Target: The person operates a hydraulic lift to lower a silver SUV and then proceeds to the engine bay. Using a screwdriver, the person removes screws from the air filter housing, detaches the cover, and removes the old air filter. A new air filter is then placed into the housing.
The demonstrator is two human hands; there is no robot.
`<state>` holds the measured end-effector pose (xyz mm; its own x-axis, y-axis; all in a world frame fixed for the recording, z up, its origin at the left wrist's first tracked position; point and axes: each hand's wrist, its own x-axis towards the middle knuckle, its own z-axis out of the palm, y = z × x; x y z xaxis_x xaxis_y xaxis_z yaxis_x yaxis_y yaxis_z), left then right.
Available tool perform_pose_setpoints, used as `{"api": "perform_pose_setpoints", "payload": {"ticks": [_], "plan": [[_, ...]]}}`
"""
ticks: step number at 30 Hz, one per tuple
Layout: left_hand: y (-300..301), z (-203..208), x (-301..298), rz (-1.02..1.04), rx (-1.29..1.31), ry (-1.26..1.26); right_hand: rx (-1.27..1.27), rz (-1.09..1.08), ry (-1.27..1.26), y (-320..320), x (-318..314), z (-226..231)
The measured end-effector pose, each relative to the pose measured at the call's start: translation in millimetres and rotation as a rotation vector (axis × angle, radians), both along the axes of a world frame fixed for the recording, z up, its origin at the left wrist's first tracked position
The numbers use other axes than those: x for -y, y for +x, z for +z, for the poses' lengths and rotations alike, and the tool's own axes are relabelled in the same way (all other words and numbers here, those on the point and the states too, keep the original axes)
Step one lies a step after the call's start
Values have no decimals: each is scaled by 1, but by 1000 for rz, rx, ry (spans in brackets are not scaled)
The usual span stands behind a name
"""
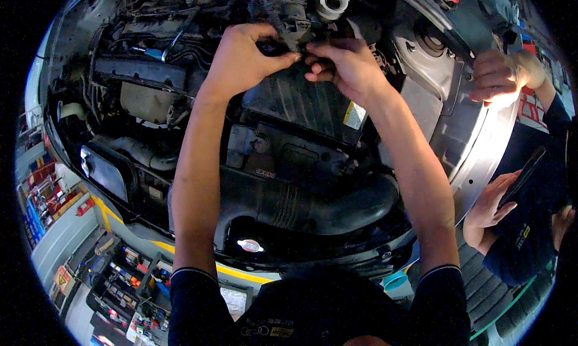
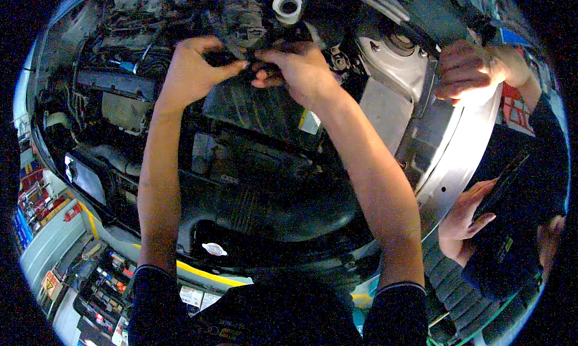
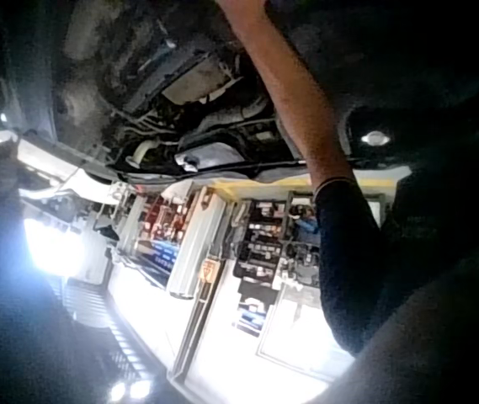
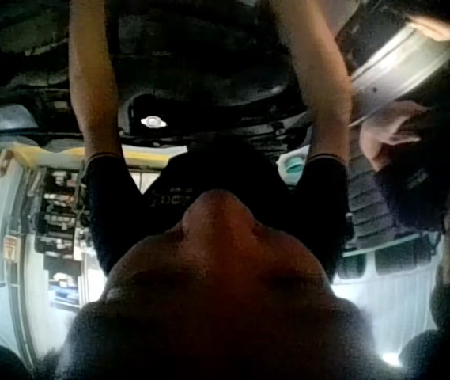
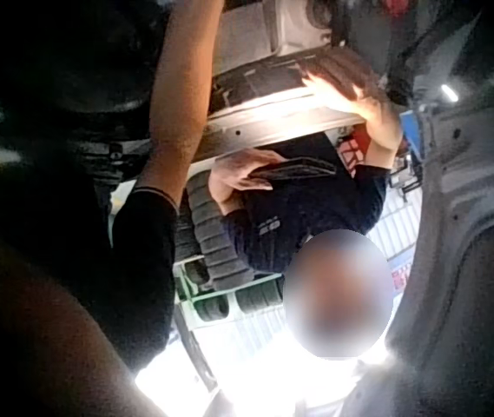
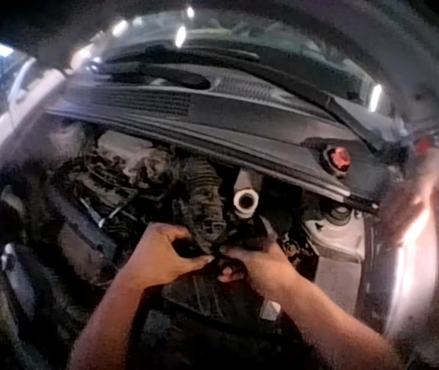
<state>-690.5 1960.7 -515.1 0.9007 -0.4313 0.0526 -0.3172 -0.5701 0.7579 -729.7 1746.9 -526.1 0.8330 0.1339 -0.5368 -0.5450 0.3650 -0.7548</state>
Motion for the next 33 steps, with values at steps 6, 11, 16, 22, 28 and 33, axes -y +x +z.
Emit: {"api": "perform_pose_setpoints", "payload": {"ticks": [6,11,16,22,28,33], "plan": [[1,-2,0,-4,-1,-7,34,-192,63,-15,-17,-11],[-1,5,1,4,-54,-9,-52,-292,146,-22,-30,0],[1,-4,0,-2,-134,-51,-76,-340,256,-23,-34,-2],[0,4,4,9,-190,-59,-117,-342,249,-22,-32,1],[3,7,6,-22,-11,63,-144,-334,252,-20,-29,0],[5,7,4,-48,-28,7,-141,-309,249,-20,-26,-6]]}}
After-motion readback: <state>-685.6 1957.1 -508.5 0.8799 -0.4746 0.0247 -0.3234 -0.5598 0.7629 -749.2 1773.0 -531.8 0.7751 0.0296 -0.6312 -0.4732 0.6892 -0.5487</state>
